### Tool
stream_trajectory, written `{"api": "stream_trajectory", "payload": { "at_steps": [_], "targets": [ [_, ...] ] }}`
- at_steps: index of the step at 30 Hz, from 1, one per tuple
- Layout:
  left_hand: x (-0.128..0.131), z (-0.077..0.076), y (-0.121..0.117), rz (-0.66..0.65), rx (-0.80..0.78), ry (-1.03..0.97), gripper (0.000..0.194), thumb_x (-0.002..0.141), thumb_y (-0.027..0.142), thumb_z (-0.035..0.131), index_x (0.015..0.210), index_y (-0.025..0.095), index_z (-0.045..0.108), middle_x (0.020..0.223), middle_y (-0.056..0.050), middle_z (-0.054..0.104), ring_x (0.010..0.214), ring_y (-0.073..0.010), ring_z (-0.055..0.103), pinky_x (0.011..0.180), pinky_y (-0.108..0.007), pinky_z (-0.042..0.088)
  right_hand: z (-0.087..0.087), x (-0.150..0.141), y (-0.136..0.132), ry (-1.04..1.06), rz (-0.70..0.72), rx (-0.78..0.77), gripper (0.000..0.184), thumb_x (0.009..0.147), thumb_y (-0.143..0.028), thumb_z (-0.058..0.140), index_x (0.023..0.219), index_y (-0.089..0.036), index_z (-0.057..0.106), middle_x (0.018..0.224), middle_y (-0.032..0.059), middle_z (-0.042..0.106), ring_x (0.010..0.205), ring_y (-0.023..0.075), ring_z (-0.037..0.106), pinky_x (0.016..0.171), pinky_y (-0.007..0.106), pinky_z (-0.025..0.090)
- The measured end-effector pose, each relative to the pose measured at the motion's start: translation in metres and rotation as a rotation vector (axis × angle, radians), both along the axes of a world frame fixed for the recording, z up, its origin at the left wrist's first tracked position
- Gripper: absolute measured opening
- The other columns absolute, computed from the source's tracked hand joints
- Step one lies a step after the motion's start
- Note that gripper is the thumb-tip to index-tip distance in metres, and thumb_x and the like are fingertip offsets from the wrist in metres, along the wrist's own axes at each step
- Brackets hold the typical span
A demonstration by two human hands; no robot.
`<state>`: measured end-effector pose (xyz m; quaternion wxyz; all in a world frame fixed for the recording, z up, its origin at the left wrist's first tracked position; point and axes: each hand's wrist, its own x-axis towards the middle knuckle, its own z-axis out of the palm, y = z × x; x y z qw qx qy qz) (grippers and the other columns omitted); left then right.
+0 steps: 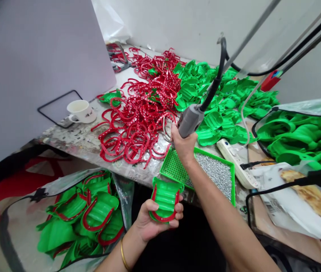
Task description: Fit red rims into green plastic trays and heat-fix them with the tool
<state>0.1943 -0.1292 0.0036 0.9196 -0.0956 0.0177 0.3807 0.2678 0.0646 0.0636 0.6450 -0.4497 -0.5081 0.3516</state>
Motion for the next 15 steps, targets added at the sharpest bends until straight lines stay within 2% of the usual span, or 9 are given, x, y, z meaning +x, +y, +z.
{"api": "stream_trajectory", "payload": {
  "at_steps": [7, 11, 15],
  "targets": [
    [-0.001, 0.003, 0.001, -0.012, -0.012, 0.009, 0.069, 0.055, 0.021, 0.061, 0.119, -0.002, 0.049, 0.094, -0.012, 0.051, 0.083, -0.0178, 0.048, 0.069, -0.024, 0.034, 0.004, 0.001, 0.000, 0.017, 0.015, 0.031, 0.019, 0.074, -0.033, 0.065, 0.078, -0.017, 0.056, 0.049, -0.0067, 0.049, 0.039, 0.0075, 0.046, 0.040, 0.021, 0.043],
    [-0.001, 0.006, 0.001, -0.006, -0.018, 0.010, 0.066, 0.055, 0.021, 0.059, 0.117, -0.001, 0.050, 0.093, -0.012, 0.052, 0.083, -0.0176, 0.049, 0.068, -0.024, 0.034, 0.026, 0.001, -0.011, 0.076, 0.031, 0.099, 0.017, 0.075, -0.031, 0.064, 0.079, -0.018, 0.054, 0.050, -0.0074, 0.046, 0.039, 0.0073, 0.045, 0.041, 0.022, 0.042],
    [-0.001, 0.008, 0.001, 0.002, -0.002, 0.006, 0.064, 0.055, 0.020, 0.057, 0.116, 0.001, 0.052, 0.093, -0.013, 0.055, 0.083, -0.0189, 0.051, 0.067, -0.024, 0.034, 0.056, -0.002, -0.052, 0.103, 0.098, 0.088, 0.015, 0.076, -0.028, 0.064, 0.078, -0.018, 0.053, 0.049, -0.0083, 0.040, 0.039, 0.0064, 0.041, 0.042, 0.022, 0.041]
  ]
}}
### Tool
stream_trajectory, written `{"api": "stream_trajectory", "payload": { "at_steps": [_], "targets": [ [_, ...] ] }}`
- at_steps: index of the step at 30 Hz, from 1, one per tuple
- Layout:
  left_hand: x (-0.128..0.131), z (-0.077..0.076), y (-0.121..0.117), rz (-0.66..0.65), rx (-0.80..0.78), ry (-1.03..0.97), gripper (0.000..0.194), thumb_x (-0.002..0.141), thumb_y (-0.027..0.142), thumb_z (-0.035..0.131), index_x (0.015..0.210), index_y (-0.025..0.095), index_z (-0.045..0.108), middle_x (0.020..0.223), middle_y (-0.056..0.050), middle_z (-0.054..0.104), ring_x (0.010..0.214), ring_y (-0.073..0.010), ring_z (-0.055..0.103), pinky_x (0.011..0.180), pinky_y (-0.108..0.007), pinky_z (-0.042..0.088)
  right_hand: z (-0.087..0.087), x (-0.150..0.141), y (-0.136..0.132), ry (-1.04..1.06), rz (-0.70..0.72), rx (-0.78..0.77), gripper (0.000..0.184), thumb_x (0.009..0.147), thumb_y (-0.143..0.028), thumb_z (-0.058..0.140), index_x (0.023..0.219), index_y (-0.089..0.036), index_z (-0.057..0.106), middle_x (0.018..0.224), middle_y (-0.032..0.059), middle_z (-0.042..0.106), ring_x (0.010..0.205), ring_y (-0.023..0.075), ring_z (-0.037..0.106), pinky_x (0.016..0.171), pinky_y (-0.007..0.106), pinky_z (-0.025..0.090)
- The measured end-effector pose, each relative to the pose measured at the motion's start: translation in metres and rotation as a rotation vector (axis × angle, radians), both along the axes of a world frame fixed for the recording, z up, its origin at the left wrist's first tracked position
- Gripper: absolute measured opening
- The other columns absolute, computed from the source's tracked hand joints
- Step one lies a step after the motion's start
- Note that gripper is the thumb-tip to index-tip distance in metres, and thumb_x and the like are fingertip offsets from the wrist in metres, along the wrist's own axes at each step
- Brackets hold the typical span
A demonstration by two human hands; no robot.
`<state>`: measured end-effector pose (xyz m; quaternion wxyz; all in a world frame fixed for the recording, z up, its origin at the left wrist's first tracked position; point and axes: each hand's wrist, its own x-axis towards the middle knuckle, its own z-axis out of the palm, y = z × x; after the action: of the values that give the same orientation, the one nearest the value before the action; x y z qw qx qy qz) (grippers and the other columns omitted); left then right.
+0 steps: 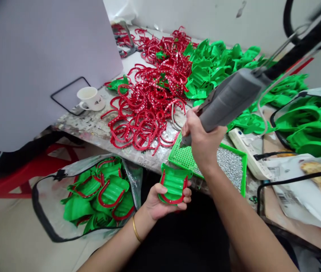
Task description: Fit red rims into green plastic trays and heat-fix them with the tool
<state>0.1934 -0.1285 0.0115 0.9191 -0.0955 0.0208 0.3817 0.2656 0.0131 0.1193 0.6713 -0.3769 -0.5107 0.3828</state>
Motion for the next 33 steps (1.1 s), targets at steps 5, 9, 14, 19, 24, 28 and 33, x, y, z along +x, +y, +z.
{"api": "stream_trajectory", "payload": {
  "at_steps": [5, 9, 14, 19, 24, 28, 33],
  "targets": [
    [0.001, -0.003, -0.002, 0.040, 0.033, 0.034, 0.055, 0.057, 0.019, 0.057, 0.109, 0.005, 0.057, 0.093, -0.013, 0.060, 0.082, -0.0210, 0.055, 0.067, -0.027, 0.033, 0.009, -0.007, -0.059, -0.005, 0.173, -0.137, 0.008, 0.080, -0.023, 0.061, 0.079, -0.018, 0.054, 0.049, -0.0071, 0.042, 0.040, 0.0069, 0.043, 0.041, 0.022, 0.038],
    [-0.001, -0.007, -0.004, 0.043, 0.021, 0.124, 0.046, 0.059, 0.019, 0.056, 0.104, 0.009, 0.061, 0.092, -0.012, 0.066, 0.083, -0.0233, 0.058, 0.077, -0.035, 0.035, -0.003, -0.012, -0.076, 0.021, 0.196, -0.184, 0.008, 0.081, -0.022, 0.061, 0.083, -0.018, 0.055, 0.051, -0.0070, 0.045, 0.040, 0.0071, 0.043, 0.042, 0.023, 0.039],
    [-0.001, -0.008, -0.005, 0.074, 0.053, 0.144, 0.042, 0.062, 0.017, 0.053, 0.102, 0.011, 0.063, 0.089, -0.010, 0.068, 0.084, -0.0232, 0.060, 0.077, -0.035, 0.037, -0.009, -0.015, -0.075, 0.028, 0.174, -0.181, 0.010, 0.080, -0.023, 0.062, 0.083, -0.018, 0.054, 0.051, -0.0070, 0.046, 0.040, 0.0069, 0.043, 0.043, 0.023, 0.039],
    [-0.001, -0.009, -0.005, 0.074, 0.051, 0.139, 0.042, 0.062, 0.016, 0.053, 0.103, 0.010, 0.063, 0.091, -0.010, 0.068, 0.083, -0.0228, 0.060, 0.078, -0.036, 0.038, -0.015, -0.017, -0.075, -0.011, 0.152, -0.195, 0.012, 0.079, -0.025, 0.062, 0.082, -0.019, 0.053, 0.052, -0.0073, 0.045, 0.040, 0.0077, 0.044, 0.043, 0.024, 0.041],
    [-0.001, -0.014, -0.004, 0.053, 0.020, 0.148, 0.044, 0.060, 0.015, 0.056, 0.103, 0.011, 0.062, 0.094, -0.010, 0.068, 0.085, -0.0245, 0.061, 0.082, -0.041, 0.036, -0.018, -0.019, -0.078, -0.033, 0.110, -0.210, 0.010, 0.077, -0.024, 0.062, 0.082, -0.020, 0.054, 0.054, -0.0067, 0.046, 0.041, 0.0072, 0.044, 0.041, 0.022, 0.040],
    [-0.001, -0.018, -0.004, 0.052, 0.032, 0.121, 0.041, 0.060, 0.016, 0.057, 0.100, 0.011, 0.063, 0.092, -0.010, 0.069, 0.082, -0.0242, 0.062, 0.081, -0.041, 0.037, -0.020, -0.021, -0.080, -0.020, 0.087, -0.193, 0.009, 0.077, -0.023, 0.063, 0.081, -0.020, 0.056, 0.052, -0.0068, 0.045, 0.040, 0.0076, 0.045, 0.038, 0.021, 0.040],
    [-0.002, -0.022, -0.005, 0.040, -0.013, 0.120, 0.039, 0.061, 0.014, 0.056, 0.099, 0.011, 0.063, 0.093, -0.009, 0.070, 0.086, -0.0247, 0.062, 0.085, -0.045, 0.036, -0.023, -0.025, -0.082, -0.015, 0.042, -0.157, 0.008, 0.078, -0.021, 0.062, 0.080, -0.022, 0.055, 0.052, -0.0070, 0.045, 0.038, 0.0077, 0.045, 0.036, 0.021, 0.039]
  ]
}}
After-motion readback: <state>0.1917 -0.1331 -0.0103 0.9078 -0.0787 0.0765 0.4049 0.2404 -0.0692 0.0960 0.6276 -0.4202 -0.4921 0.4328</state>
